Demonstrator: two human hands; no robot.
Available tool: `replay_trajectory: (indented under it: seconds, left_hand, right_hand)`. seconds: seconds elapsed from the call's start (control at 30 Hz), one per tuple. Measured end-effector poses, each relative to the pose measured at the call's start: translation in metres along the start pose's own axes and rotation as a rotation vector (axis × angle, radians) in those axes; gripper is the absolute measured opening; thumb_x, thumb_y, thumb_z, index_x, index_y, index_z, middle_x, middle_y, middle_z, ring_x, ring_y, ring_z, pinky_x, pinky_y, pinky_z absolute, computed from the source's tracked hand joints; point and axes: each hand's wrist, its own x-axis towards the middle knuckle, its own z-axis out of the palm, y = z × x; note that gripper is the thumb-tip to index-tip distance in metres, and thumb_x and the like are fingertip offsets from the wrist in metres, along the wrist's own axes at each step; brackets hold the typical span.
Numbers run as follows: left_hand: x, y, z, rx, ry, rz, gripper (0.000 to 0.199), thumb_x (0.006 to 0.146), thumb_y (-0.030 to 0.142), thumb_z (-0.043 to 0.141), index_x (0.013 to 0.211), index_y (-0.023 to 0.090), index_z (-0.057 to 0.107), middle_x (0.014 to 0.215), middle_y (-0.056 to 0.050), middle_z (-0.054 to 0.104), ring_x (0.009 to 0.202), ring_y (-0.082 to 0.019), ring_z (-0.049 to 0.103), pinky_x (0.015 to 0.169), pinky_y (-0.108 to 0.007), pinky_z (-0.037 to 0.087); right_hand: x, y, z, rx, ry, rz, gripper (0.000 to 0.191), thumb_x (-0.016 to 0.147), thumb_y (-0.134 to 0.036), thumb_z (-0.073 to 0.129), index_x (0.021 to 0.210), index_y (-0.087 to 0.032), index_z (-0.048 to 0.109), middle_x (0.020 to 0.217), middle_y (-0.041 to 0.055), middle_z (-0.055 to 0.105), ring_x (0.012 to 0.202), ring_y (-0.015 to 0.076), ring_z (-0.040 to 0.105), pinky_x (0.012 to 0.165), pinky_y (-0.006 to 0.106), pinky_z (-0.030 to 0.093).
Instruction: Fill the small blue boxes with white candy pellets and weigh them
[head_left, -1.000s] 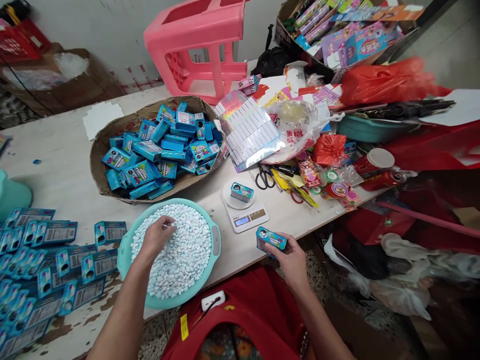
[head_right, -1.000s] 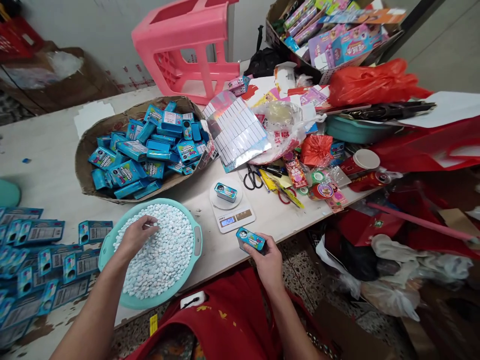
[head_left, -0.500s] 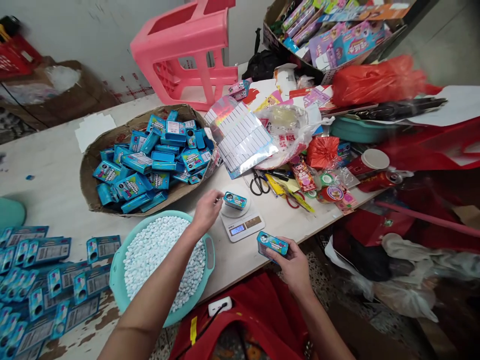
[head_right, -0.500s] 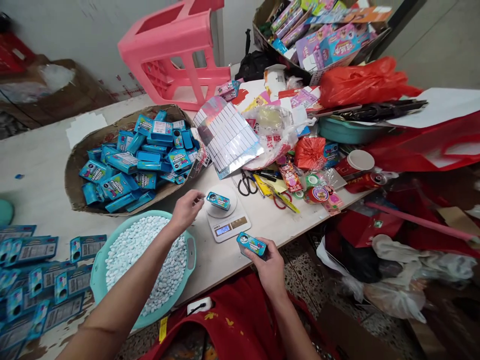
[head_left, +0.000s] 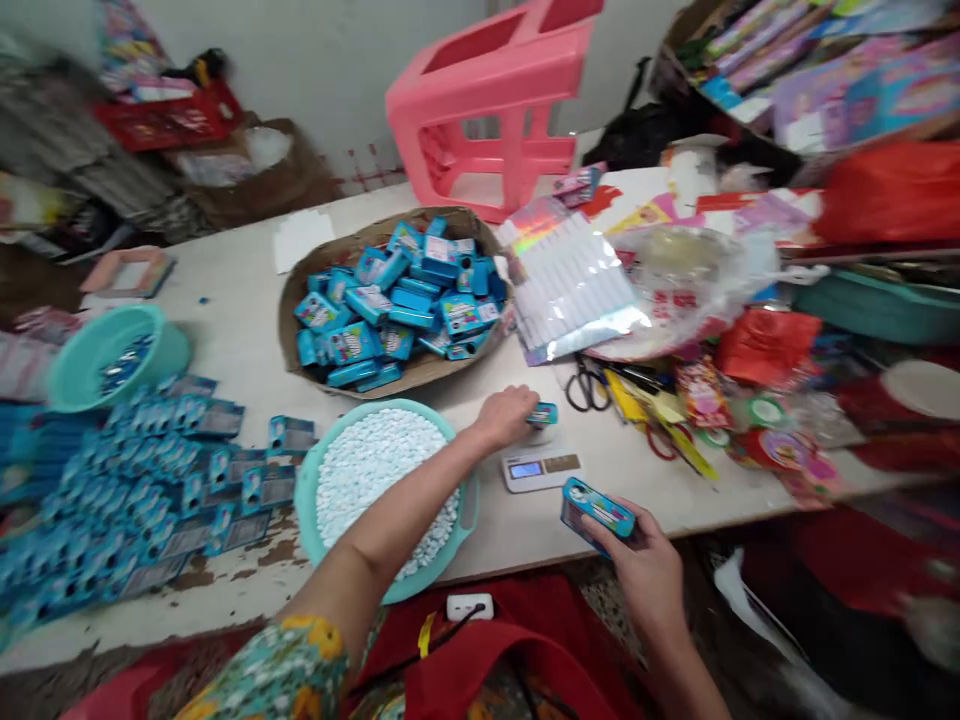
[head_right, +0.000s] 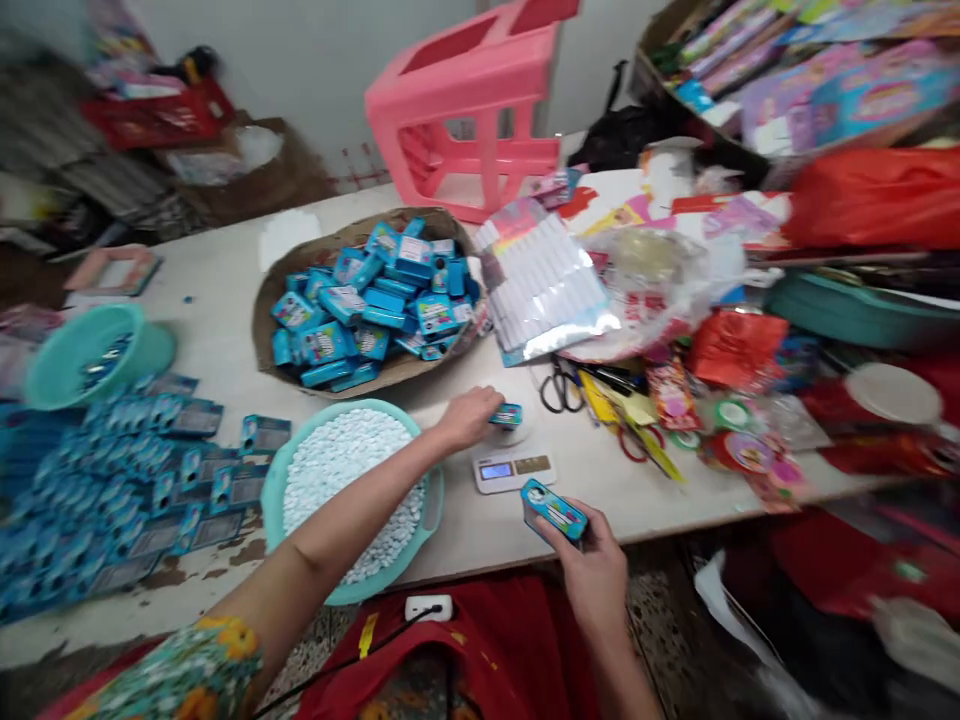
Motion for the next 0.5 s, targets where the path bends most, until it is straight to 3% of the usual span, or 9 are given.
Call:
replay_trajectory:
  seconds: [0.07,0.17,0.27,0.33,0.4,0.47,0.5]
  left_hand:
    - [-0.025,-0.003,-0.012,-0.055,0.091,-0.061,0.027,0.081,0.033,0.056,0.105,0.021,0.055,0.104,-0.007,0.059,0.097,-0.022,0.055,0.079,-0.032,0.046]
    - [-0.094,-0.029,-0.043,-0.150,0.405,-0.200,0.037,0.081,0.038,0.058,0.113,0.022,0.051,0.108,-0.006,0.059,0.097,-0.019,0.057,0.079,-0.028,0.047]
    - [-0.184,-0.083,-0.077,-0.008,0.789,-0.525,0.041,0.082,0.036,0.056,0.118,0.020,0.049,0.112,-0.009,0.059,0.101,-0.022,0.056,0.084,-0.032,0.046]
    - [-0.238,-0.134,-0.095,0.173,0.912,-0.802,0.044,0.080,0.036,0.056,0.119,0.017,0.049,0.112,-0.013,0.058,0.104,-0.027,0.054,0.088,-0.039,0.044]
    - [-0.274,-0.190,-0.103,0.264,0.896,-1.057,0.050,0.077,0.034,0.058,0.122,0.014,0.047,0.119,-0.015,0.054,0.110,-0.031,0.050,0.092,-0.046,0.041]
    - [-0.290,-0.243,-0.101,0.188,0.744,-1.267,0.050,0.074,0.033,0.059,0.118,0.015,0.048,0.117,-0.013,0.054,0.109,-0.032,0.051,0.090,-0.052,0.041]
    - [-0.293,-0.265,-0.097,0.123,0.682,-1.295,0.044,0.069,0.033,0.063,0.108,0.014,0.053,0.107,-0.012,0.057,0.104,-0.034,0.053,0.085,-0.056,0.043]
  right_hand:
    - [-0.005,-0.005,0.007,-0.035,-0.006,0.007,0.061,0.054,-0.047,0.080,0.105,-0.018,0.061,0.092,0.0046,0.068,0.086,0.0238,0.061,0.083,0.040,0.049]
    - [-0.008,-0.007,0.019,-0.101,-0.041,0.006,0.066,0.053,-0.051,0.079,0.108,-0.018,0.062,0.092,0.0052,0.068,0.086,0.0250,0.061,0.083,0.040,0.049]
    - [-0.012,-0.007,0.032,-0.175,-0.064,-0.012,0.064,0.053,-0.052,0.078,0.106,-0.019,0.063,0.090,0.0049,0.068,0.085,0.0252,0.061,0.081,0.040,0.049]
    - [-0.016,-0.007,0.042,-0.145,-0.064,-0.048,0.060,0.055,-0.051,0.078,0.104,-0.019,0.063,0.089,0.0040,0.067,0.084,0.0241,0.060,0.080,0.039,0.049]
    - [-0.021,-0.009,0.052,-0.075,-0.073,-0.105,0.056,0.057,-0.047,0.079,0.102,-0.020,0.062,0.090,0.0032,0.066,0.084,0.0223,0.060,0.081,0.038,0.048]
    - [-0.025,-0.012,0.061,-0.008,-0.112,-0.164,0.051,0.059,-0.043,0.079,0.101,-0.020,0.060,0.090,0.0029,0.066,0.083,0.0207,0.060,0.082,0.038,0.048]
    - [-0.026,-0.014,0.065,0.018,-0.134,-0.194,0.049,0.059,-0.041,0.079,0.100,-0.020,0.060,0.091,0.0028,0.065,0.083,0.0201,0.060,0.082,0.037,0.048]
